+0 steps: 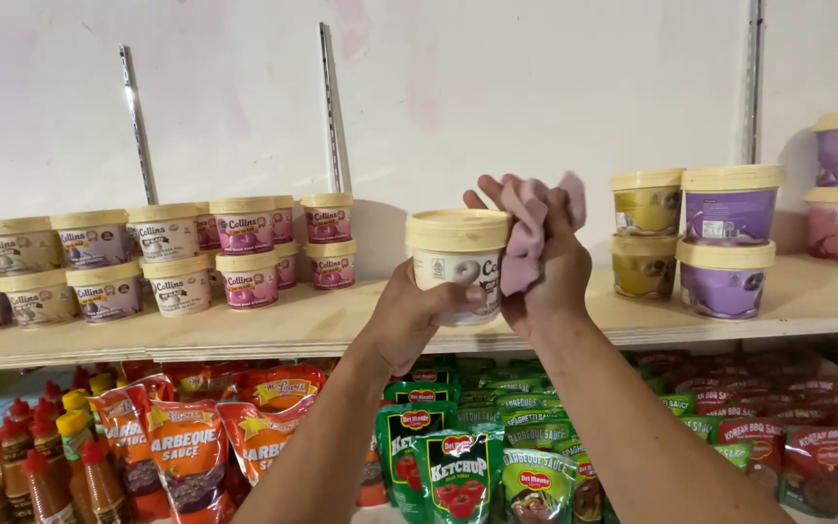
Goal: Organizing and cleaning tubs of dip glaze and sauce pouches on grocery store shelves.
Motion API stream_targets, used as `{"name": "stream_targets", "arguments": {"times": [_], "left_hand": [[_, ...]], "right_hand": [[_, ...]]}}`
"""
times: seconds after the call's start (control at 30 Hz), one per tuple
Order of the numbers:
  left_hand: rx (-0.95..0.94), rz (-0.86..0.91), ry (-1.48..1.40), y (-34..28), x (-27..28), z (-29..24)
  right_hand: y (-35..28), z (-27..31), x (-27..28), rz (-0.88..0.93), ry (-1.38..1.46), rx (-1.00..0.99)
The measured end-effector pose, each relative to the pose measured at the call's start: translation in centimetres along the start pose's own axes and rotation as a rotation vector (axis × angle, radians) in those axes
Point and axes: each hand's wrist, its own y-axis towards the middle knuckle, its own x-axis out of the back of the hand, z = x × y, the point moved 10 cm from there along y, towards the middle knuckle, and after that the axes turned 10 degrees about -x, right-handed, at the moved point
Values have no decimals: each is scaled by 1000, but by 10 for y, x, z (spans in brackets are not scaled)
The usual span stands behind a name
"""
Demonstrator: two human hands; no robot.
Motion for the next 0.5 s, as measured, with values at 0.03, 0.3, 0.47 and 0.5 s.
{"name": "stream_targets", "arguments": {"times": [0.03,0.3,0.47,0.5], "left_hand": [[-2,-1,-1,-1,1,-3],[15,-173,-341,10,35,13],[30,-189,64,8,75,0],[21,-225,267,7,90,-3]], "right_hand": [[1,-2,-4,1,-2,0],[-4,-77,33,-271,8,-173],[-17,-64,3,-24,-728,42],[-21,-64,-9,41,-911,98]]}}
